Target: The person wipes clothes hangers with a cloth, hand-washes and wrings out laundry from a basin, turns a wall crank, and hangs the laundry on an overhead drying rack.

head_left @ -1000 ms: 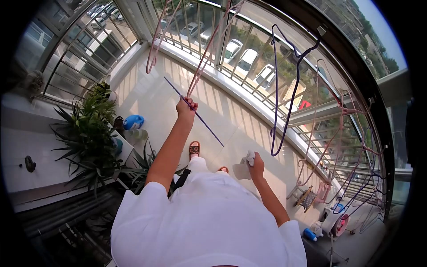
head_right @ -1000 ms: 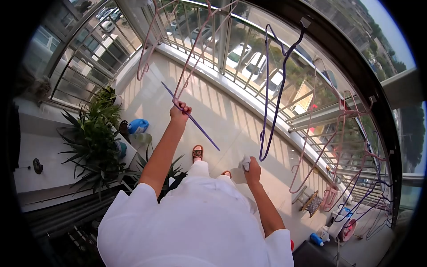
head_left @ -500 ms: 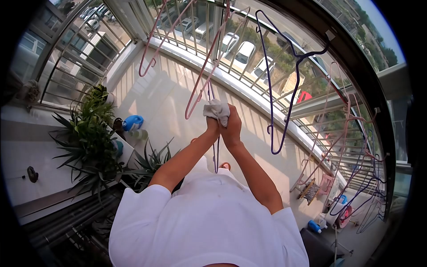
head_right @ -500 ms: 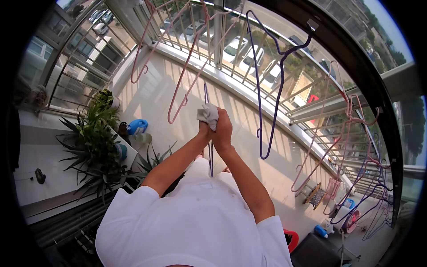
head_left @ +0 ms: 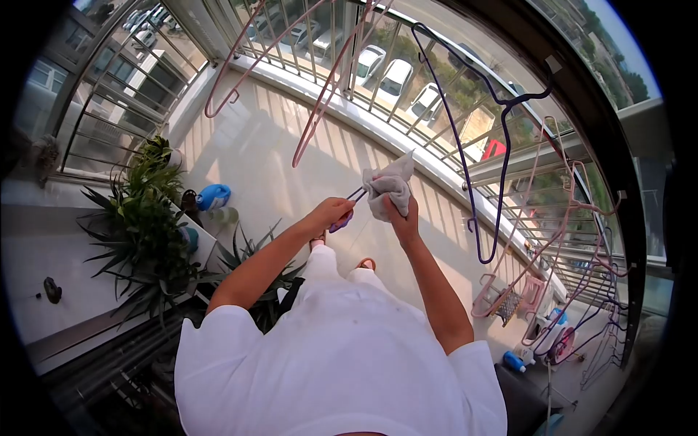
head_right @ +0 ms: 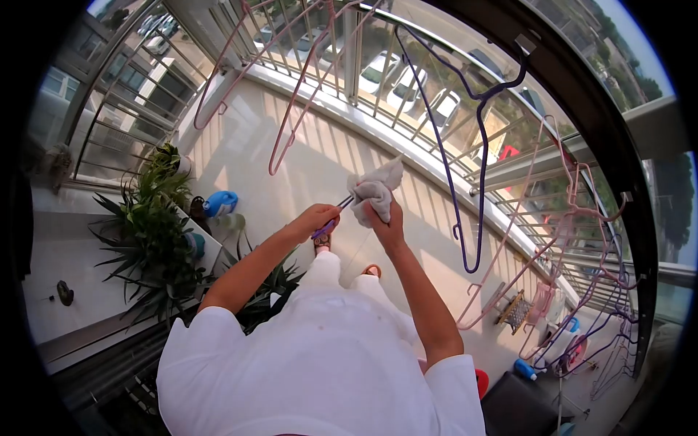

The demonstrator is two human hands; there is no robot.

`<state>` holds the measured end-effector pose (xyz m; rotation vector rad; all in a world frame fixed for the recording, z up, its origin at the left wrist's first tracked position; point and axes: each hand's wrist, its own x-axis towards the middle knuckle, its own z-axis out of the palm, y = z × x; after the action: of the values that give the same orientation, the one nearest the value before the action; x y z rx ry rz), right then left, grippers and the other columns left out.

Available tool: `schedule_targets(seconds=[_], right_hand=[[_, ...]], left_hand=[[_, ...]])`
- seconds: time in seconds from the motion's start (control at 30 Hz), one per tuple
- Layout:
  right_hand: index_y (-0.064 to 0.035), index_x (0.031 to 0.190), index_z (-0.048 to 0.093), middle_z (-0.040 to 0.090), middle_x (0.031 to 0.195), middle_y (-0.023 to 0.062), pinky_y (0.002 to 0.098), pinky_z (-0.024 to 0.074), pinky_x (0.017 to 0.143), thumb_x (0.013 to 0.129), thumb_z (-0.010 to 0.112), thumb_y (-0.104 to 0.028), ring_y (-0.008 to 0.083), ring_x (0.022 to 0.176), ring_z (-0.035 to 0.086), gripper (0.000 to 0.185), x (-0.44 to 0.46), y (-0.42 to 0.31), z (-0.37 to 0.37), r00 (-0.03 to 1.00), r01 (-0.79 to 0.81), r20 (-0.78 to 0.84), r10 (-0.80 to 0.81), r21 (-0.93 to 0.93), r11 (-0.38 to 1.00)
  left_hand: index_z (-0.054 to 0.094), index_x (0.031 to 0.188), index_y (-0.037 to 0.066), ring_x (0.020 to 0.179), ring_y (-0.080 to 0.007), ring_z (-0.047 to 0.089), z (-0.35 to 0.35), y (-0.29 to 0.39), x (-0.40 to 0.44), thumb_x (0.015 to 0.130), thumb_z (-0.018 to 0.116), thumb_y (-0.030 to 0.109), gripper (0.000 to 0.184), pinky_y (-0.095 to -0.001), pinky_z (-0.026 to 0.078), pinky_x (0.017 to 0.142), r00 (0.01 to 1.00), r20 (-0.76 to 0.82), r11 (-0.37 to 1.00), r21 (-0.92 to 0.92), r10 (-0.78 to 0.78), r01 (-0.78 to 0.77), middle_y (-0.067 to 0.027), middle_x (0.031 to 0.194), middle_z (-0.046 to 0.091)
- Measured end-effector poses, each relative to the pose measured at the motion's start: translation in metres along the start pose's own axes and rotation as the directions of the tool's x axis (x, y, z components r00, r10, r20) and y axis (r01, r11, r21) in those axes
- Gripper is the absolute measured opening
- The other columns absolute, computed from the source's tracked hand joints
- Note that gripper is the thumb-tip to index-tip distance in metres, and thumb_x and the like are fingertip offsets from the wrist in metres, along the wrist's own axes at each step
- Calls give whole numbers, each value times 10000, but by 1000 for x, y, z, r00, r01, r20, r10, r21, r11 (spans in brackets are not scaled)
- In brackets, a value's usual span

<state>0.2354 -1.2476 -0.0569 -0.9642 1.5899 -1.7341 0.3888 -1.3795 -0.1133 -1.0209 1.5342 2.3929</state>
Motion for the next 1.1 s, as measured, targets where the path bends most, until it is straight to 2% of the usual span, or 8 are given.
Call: schedule_targets(seconds=[0.07,0.27,0.37,0.43,0.53,0.63,0.83,1.1], right_hand=[[-26,1021,568,601,957,125,391,420,905,801,647,-104,308,927,570,246,-9,12,18,938,291,278,-206,-313,904],[-62,960,571,586,916,104,401,411,847,678,714,-102,323,894,545,319,-13,36,-10,860,505,362,-361,-493,709],[-66,962,586,593,934,115,391,426,837,645,713,-57,327,917,551,341,-8,49,-48,920,391,271,-282,-609,690],[-41,1007,588,620,955,153,374,475,734,731,671,-95,343,845,592,293,-13,87,-80,998,56,16,-58,-597,800],[-44,1070,575,636,1012,81,325,490,743,897,573,-222,202,899,626,248,-15,106,-99,920,-275,-299,253,-32,961],[-69,1196,498,592,1105,50,304,470,861,942,511,-309,177,996,586,349,-18,92,-81,856,-307,-169,489,594,743],[-65,1267,452,543,1226,56,365,389,996,944,495,-373,203,1148,504,448,-11,78,4,857,-207,-61,511,869,450],[-72,1257,442,551,1174,60,368,426,947,927,543,-343,199,1081,530,439,-77,97,86,749,-602,321,580,694,394]], left_hand=[[514,751,82,441,-53,352,20,28,-23,941,478,280,277,-223,268,387,992,84,993,-70,-89,95,36,538,403],[462,729,71,402,-42,252,19,29,-77,954,435,291,315,-207,188,377,941,314,966,-178,-126,189,39,507,339],[465,695,77,377,-50,247,11,31,-98,953,450,294,338,-213,197,371,930,338,955,-200,-141,217,30,486,365],[448,696,88,380,-46,238,5,34,-114,971,421,298,347,-210,202,376,927,326,937,-226,-186,267,29,488,366],[421,724,110,399,-56,204,-13,50,-124,996,340,317,351,-237,211,409,918,386,925,-310,-89,220,51,488,312],[412,716,135,369,-61,188,-14,47,-109,1006,302,321,362,-239,217,410,906,414,915,-325,-91,240,58,465,311],[422,727,146,329,-64,163,-25,33,-75,1011,295,321,357,-228,186,384,923,378,872,-427,-70,241,63,455,317],[464,762,130,309,-65,204,-54,29,-41,1008,321,338,353,-226,202,373,953,287,735,-666,93,129,61,476,327]])
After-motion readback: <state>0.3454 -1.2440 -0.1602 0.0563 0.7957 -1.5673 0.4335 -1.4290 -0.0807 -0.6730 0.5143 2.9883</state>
